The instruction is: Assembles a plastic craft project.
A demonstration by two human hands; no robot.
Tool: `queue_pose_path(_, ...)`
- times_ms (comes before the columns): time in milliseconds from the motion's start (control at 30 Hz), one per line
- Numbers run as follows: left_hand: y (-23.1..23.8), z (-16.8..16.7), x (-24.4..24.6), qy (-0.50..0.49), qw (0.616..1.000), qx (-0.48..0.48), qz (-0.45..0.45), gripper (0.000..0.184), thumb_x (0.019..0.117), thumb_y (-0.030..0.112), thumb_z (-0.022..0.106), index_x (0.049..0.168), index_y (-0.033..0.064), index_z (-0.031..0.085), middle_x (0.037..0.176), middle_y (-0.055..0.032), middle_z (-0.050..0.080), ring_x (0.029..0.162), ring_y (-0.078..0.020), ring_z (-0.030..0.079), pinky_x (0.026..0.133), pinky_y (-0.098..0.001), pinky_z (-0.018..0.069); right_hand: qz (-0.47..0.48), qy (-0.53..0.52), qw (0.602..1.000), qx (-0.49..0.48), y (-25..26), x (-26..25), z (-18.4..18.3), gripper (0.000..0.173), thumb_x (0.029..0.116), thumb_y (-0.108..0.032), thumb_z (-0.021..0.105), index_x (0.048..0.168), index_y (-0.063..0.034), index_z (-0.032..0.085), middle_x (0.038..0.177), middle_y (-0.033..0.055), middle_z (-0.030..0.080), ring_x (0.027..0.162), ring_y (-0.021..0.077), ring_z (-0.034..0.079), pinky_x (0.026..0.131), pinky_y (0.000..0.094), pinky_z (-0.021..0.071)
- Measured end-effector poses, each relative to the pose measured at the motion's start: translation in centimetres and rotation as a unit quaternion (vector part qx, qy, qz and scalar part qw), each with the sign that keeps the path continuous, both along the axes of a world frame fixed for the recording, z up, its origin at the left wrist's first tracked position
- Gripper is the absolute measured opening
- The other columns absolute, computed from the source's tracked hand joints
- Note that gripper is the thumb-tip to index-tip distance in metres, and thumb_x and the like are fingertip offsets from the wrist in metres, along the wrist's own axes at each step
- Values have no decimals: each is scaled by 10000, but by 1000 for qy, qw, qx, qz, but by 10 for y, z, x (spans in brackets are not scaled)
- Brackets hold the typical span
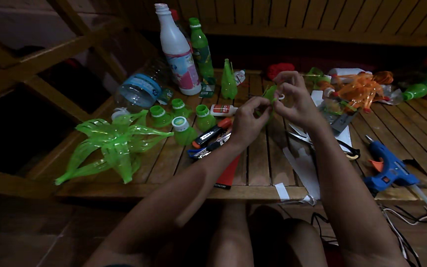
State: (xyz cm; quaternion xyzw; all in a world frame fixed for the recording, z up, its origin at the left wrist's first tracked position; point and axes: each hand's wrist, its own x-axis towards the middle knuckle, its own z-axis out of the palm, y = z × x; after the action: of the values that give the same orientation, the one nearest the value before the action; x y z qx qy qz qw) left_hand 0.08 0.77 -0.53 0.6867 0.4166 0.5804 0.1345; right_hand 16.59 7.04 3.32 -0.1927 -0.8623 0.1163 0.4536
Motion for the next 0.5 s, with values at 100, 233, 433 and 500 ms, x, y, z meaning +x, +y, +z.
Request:
queue_pose_path(100, 0, 0, 0, 6, 1000, 3, 4, 169, 979, 83, 651, 1096, -32, 693, 1040, -112, 700, 890, -67, 663, 814, -201, 546, -2, 9, 1000, 15, 0, 0, -1, 166, 861, -175, 663, 862, -11, 691, 1294, 211, 576, 1223, 302, 511, 1019, 413, 412)
queue_pose_path(233, 0, 0, 0, -2, 1000, -1, -4, 162, 980, 65, 642, 1097, -37, 691, 1052, -116, 697, 913, -70, 663, 828, -203, 546, -5, 14, 1000, 26, 0, 0, 0, 153, 863, -171, 665, 871, -25, 709, 1290, 204, 588, 1225, 303, 513, 1020, 407, 419)
queue_pose_path(433, 1, 0, 0, -8, 1000, -1, -1, 164, 982, 67, 640, 1100, -37, 687, 1038, -116, 698, 892, -74, 665, 815, -211, 551, -12, -17, 1000, -14, -3, 3, 3, 166, 886, -180, 665, 905, -16, 681, 1325, 199, 573, 1274, 322, 489, 1047, 434, 414)
queue_pose_path(500, 1, 0, -1, -7, 1000, -4, -1, 166, 986, 69, 636, 1099, -42, 686, 1043, -124, 695, 903, -87, 666, 827, -222, 552, -14, -23, 999, -22, -4, 4, 4, 187, 865, -191, 668, 920, -12, 681, 1328, 206, 569, 1270, 334, 488, 1034, 443, 422)
